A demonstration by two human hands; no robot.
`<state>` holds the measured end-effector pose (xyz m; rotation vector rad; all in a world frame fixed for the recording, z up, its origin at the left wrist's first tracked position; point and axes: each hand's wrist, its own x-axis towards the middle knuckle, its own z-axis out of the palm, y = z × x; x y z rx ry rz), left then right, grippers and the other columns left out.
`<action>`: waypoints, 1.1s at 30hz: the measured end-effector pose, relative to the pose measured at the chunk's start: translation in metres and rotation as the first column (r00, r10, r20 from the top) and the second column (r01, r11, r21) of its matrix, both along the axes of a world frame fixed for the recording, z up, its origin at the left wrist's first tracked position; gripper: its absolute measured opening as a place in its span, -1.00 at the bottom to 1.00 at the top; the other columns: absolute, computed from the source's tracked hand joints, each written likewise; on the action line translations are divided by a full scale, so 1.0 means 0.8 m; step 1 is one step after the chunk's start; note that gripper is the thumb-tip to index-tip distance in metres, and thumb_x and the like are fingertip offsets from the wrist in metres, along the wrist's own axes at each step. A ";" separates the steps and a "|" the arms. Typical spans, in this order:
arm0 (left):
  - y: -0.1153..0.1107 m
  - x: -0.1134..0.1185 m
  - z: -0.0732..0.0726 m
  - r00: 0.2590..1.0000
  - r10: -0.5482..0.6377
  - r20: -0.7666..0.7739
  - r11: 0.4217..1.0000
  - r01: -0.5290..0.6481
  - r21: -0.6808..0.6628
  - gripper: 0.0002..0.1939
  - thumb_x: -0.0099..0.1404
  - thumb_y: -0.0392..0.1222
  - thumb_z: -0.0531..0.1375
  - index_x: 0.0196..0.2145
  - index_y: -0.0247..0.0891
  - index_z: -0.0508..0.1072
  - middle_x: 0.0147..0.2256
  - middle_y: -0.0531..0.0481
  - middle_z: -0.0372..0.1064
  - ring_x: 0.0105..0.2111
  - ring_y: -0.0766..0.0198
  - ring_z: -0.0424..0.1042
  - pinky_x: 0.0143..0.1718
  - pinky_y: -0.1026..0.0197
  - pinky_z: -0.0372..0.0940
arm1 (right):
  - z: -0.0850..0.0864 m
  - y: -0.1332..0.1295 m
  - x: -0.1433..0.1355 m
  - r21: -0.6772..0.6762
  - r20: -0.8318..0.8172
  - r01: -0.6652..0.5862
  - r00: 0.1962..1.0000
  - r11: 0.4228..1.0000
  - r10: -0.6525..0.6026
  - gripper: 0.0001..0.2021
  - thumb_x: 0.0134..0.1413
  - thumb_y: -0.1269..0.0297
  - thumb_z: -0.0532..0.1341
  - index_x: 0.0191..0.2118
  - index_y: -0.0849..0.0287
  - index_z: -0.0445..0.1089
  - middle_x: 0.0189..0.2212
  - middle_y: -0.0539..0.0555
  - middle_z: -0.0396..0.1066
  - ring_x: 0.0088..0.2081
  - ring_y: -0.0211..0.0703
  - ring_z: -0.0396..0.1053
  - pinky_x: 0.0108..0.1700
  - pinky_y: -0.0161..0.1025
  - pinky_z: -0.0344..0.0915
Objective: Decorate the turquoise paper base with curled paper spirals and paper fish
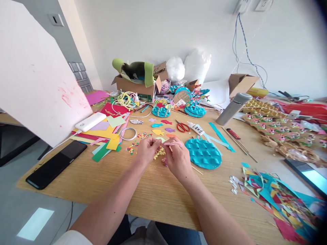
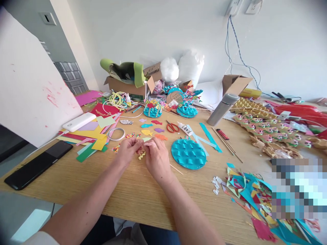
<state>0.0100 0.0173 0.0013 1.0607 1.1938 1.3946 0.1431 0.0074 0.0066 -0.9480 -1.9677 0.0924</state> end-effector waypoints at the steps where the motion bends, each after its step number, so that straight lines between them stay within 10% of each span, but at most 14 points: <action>1: -0.001 0.001 0.001 1.000 0.011 0.022 1.000 -0.011 -0.012 -0.60 -0.06 0.07 0.36 -0.68 -0.28 0.34 -0.72 0.11 0.24 -0.70 0.44 0.15 -0.64 0.34 0.03 | -0.002 -0.001 0.000 0.021 0.049 -0.012 0.999 1.000 0.011 -0.83 0.23 0.45 0.03 -0.29 0.13 0.33 -0.37 0.10 0.42 -0.29 -0.13 0.36 -0.29 -0.23 0.25; 14: -0.001 -0.008 0.009 0.987 -0.113 0.112 0.990 0.121 -0.073 -0.61 -0.08 0.06 0.37 -0.65 -0.30 0.37 -0.68 0.10 0.26 -0.67 0.43 0.20 -0.60 0.34 0.12 | 0.000 0.002 0.002 -0.119 0.002 -0.011 1.000 0.993 0.011 -0.81 0.25 0.38 0.05 -0.31 0.14 0.41 -0.34 0.11 0.43 -0.30 -0.17 0.40 -0.29 -0.26 0.31; 23: 0.006 -0.031 0.002 0.815 -0.158 -0.558 0.914 0.334 0.228 -0.85 0.21 -0.27 0.22 -0.29 -0.25 0.60 -0.32 -0.06 0.46 -0.31 0.27 0.44 -0.27 0.27 0.31 | 0.006 0.018 0.012 -0.420 -0.182 -0.115 0.982 0.900 0.040 -0.89 0.07 0.35 0.17 -0.42 0.17 0.42 -0.40 0.08 0.46 -0.39 -0.15 0.41 -0.35 -0.23 0.32; 33: 0.005 -0.033 0.007 0.650 0.014 -0.760 0.888 0.342 0.309 -0.86 0.28 -0.29 0.19 -0.31 -0.27 0.58 -0.38 -0.03 0.47 -0.34 0.28 0.42 -0.30 0.27 0.24 | 0.001 0.020 0.012 -0.348 -0.254 -0.152 0.965 0.925 0.063 -0.87 0.12 0.36 0.16 -0.41 0.16 0.43 -0.37 0.10 0.48 -0.30 -0.13 0.43 -0.26 -0.21 0.36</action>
